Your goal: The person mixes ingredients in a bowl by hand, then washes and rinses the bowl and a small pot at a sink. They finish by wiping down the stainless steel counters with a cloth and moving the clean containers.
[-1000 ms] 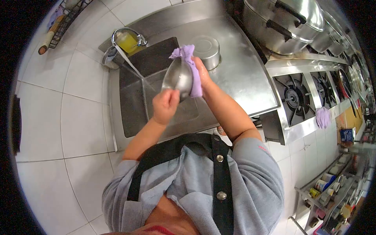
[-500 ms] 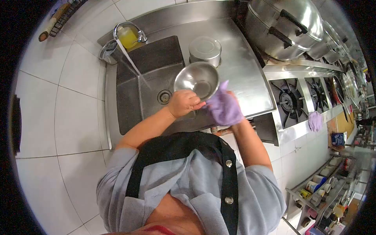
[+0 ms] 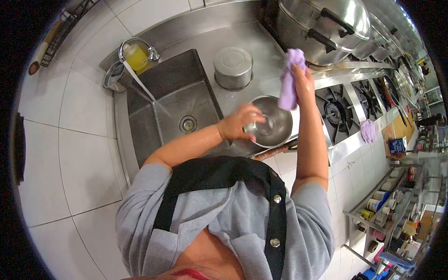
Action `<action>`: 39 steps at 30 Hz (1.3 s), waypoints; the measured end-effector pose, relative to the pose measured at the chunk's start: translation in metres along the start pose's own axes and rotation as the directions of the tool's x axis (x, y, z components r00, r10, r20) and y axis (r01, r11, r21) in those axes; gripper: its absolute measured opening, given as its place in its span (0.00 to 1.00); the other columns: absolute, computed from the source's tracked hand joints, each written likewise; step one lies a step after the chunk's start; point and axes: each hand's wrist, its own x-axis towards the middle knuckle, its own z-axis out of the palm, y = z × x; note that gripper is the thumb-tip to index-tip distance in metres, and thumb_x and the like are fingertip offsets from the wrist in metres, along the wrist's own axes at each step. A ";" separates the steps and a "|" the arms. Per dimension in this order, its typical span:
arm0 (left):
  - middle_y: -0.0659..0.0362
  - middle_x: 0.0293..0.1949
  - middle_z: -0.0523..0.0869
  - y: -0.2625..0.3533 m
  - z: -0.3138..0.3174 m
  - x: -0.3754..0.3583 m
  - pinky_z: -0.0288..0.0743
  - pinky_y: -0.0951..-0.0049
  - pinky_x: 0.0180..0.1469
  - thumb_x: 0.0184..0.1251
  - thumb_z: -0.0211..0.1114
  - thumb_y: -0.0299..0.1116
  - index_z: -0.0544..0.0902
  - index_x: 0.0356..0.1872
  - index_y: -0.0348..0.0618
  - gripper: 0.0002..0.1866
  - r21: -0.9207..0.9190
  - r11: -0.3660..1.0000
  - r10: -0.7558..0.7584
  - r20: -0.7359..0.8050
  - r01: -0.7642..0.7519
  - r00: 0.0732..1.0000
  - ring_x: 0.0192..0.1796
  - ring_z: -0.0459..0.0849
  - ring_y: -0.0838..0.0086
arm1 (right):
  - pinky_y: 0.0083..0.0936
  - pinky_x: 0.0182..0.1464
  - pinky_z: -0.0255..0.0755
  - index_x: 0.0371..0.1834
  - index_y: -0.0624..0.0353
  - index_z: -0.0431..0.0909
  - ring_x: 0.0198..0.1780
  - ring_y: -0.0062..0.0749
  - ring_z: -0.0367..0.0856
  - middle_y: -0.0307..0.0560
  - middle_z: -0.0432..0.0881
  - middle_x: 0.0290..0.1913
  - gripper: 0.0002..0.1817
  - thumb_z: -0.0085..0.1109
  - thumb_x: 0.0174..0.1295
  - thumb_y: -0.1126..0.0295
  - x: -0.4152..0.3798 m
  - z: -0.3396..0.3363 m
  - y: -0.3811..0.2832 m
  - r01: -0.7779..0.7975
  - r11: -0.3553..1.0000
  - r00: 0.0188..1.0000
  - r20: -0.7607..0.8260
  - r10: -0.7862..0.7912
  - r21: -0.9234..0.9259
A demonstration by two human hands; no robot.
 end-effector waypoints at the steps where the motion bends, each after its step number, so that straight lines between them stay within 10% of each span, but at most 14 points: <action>1: 0.54 0.45 0.74 -0.010 -0.004 0.001 0.60 0.61 0.58 0.57 0.62 0.42 0.75 0.46 0.45 0.18 0.061 0.996 -0.054 -0.163 0.064 0.985 0.50 0.70 0.59 | 0.21 0.30 0.69 0.45 0.62 0.73 0.27 0.23 0.74 0.41 0.78 0.31 0.17 0.52 0.59 0.62 0.017 0.009 0.004 -0.017 1.000 1.000 0.022 0.017 -0.010; 3: 0.53 0.46 0.74 -0.039 -0.016 0.000 0.60 0.62 0.58 0.60 0.59 0.39 0.73 0.48 0.40 0.18 0.047 0.936 -0.287 -0.475 0.349 0.832 0.53 0.70 0.59 | 0.22 0.35 0.69 0.48 0.61 0.73 0.31 0.22 0.74 0.40 0.78 0.33 0.18 0.52 0.59 0.62 0.045 0.031 0.011 -0.062 0.994 0.996 0.056 0.067 -0.093; 6: 0.51 0.47 0.74 -0.123 -0.038 -0.025 0.63 0.62 0.57 0.60 0.57 0.39 0.72 0.52 0.39 0.21 0.013 0.550 -0.515 -0.782 0.835 0.352 0.53 0.70 0.56 | 0.26 0.40 0.69 0.49 0.63 0.73 0.35 0.27 0.75 0.44 0.79 0.37 0.22 0.54 0.57 0.59 0.082 0.062 0.032 -0.105 0.975 0.992 0.043 0.116 -0.194; 8: 0.48 0.53 0.71 -0.150 -0.057 -0.036 0.61 0.59 0.58 0.63 0.55 0.42 0.69 0.57 0.42 0.24 -0.280 0.294 -0.794 -0.604 0.914 0.071 0.58 0.66 0.54 | 0.27 0.41 0.70 0.50 0.63 0.73 0.36 0.30 0.76 0.46 0.79 0.39 0.23 0.55 0.55 0.58 0.103 0.075 0.058 -0.113 0.958 0.988 0.074 0.137 -0.263; 12: 0.55 0.69 0.55 -0.120 -0.080 -0.017 0.52 0.53 0.65 0.66 0.45 0.54 0.60 0.65 0.47 0.31 -0.768 -0.079 -0.994 0.012 0.635 -0.108 0.68 0.56 0.55 | 0.27 0.43 0.70 0.51 0.61 0.73 0.38 0.31 0.76 0.47 0.79 0.40 0.23 0.54 0.55 0.59 0.096 0.107 0.080 -0.153 0.930 0.963 0.162 0.217 -0.333; 16: 0.58 0.68 0.57 -0.182 -0.082 -0.077 0.49 0.49 0.66 0.68 0.41 0.57 0.57 0.66 0.47 0.32 -0.976 -0.033 -0.962 0.090 0.215 0.258 0.69 0.56 0.61 | 0.26 0.43 0.71 0.52 0.61 0.73 0.39 0.30 0.77 0.47 0.80 0.41 0.22 0.55 0.55 0.63 0.055 0.150 0.070 -0.083 0.929 0.939 0.285 0.194 -0.360; 18: 0.56 0.67 0.60 -0.150 -0.115 -0.091 0.53 0.53 0.66 0.65 0.46 0.58 0.64 0.63 0.44 0.33 -0.980 -0.055 -0.965 0.101 0.191 0.242 0.68 0.58 0.62 | 0.27 0.43 0.71 0.51 0.62 0.73 0.39 0.30 0.77 0.46 0.80 0.40 0.21 0.55 0.55 0.65 0.051 0.163 0.078 -0.043 0.934 0.909 0.374 0.184 -0.355; 20: 0.54 0.47 0.80 -0.119 -0.155 -0.109 0.72 0.61 0.45 0.65 0.52 0.52 0.76 0.50 0.38 0.26 -0.902 0.213 -0.960 -0.265 0.375 -0.093 0.47 0.78 0.63 | 0.27 0.43 0.71 0.50 0.62 0.74 0.38 0.30 0.77 0.45 0.80 0.39 0.20 0.55 0.55 0.66 0.038 0.174 0.060 -0.023 0.935 0.856 0.477 0.201 -0.354; 22: 0.55 0.30 0.84 -0.099 -0.198 -0.143 0.72 0.66 0.33 0.65 0.53 0.50 0.79 0.40 0.39 0.21 -0.251 0.433 -0.607 -0.791 0.866 0.074 0.32 0.81 0.65 | 0.27 0.42 0.71 0.50 0.63 0.74 0.37 0.30 0.77 0.45 0.80 0.38 0.19 0.55 0.55 0.66 0.040 0.176 0.052 0.010 0.943 0.857 0.489 0.163 -0.333; 23: 0.54 0.26 0.83 -0.067 -0.204 -0.137 0.72 0.64 0.32 0.64 0.54 0.49 0.78 0.36 0.40 0.19 -0.022 0.406 -0.528 -0.822 0.914 0.215 0.29 0.81 0.63 | 0.27 0.41 0.71 0.49 0.63 0.74 0.37 0.29 0.77 0.44 0.80 0.38 0.19 0.55 0.55 0.66 0.052 0.172 0.051 0.036 0.947 0.885 0.450 0.118 -0.318; 25: 0.53 0.23 0.81 -0.029 -0.201 -0.145 0.72 0.60 0.28 0.63 0.56 0.47 0.75 0.28 0.44 0.16 0.492 0.154 -0.503 -0.708 0.857 0.496 0.26 0.80 0.56 | 0.27 0.41 0.72 0.49 0.62 0.74 0.37 0.32 0.78 0.46 0.80 0.38 0.19 0.54 0.56 0.64 0.071 0.159 0.046 0.028 0.915 0.934 0.336 0.119 -0.402; 28: 0.53 0.22 0.81 -0.016 -0.187 -0.200 0.72 0.57 0.27 0.62 0.57 0.46 0.74 0.28 0.46 0.15 0.760 0.170 -0.656 -0.387 0.627 0.647 0.26 0.80 0.53 | 0.32 0.46 0.71 0.51 0.57 0.74 0.45 0.39 0.77 0.54 0.79 0.43 0.19 0.51 0.58 0.61 0.094 0.152 0.032 -0.029 0.707 0.958 0.183 0.222 -0.706; 34: 0.52 0.23 0.81 0.028 -0.158 -0.238 0.71 0.56 0.28 0.63 0.55 0.46 0.74 0.30 0.46 0.14 0.488 0.038 -0.619 -0.674 0.872 0.404 0.27 0.80 0.53 | 0.68 0.62 0.41 0.72 0.46 0.37 0.71 0.61 0.32 0.52 0.33 0.73 0.44 0.48 0.56 0.44 0.056 0.177 0.146 0.007 -0.203 0.851 -0.101 0.516 -0.979; 39: 0.48 0.28 0.81 0.055 -0.140 -0.259 0.70 0.55 0.32 0.64 0.55 0.44 0.74 0.33 0.43 0.14 0.330 0.015 -0.736 -0.636 0.944 0.234 0.31 0.79 0.50 | 0.72 0.60 0.32 0.72 0.43 0.32 0.69 0.69 0.22 0.48 0.27 0.73 0.53 0.44 0.49 0.31 -0.002 0.197 0.144 -0.248 -0.073 0.862 -0.254 0.439 -0.966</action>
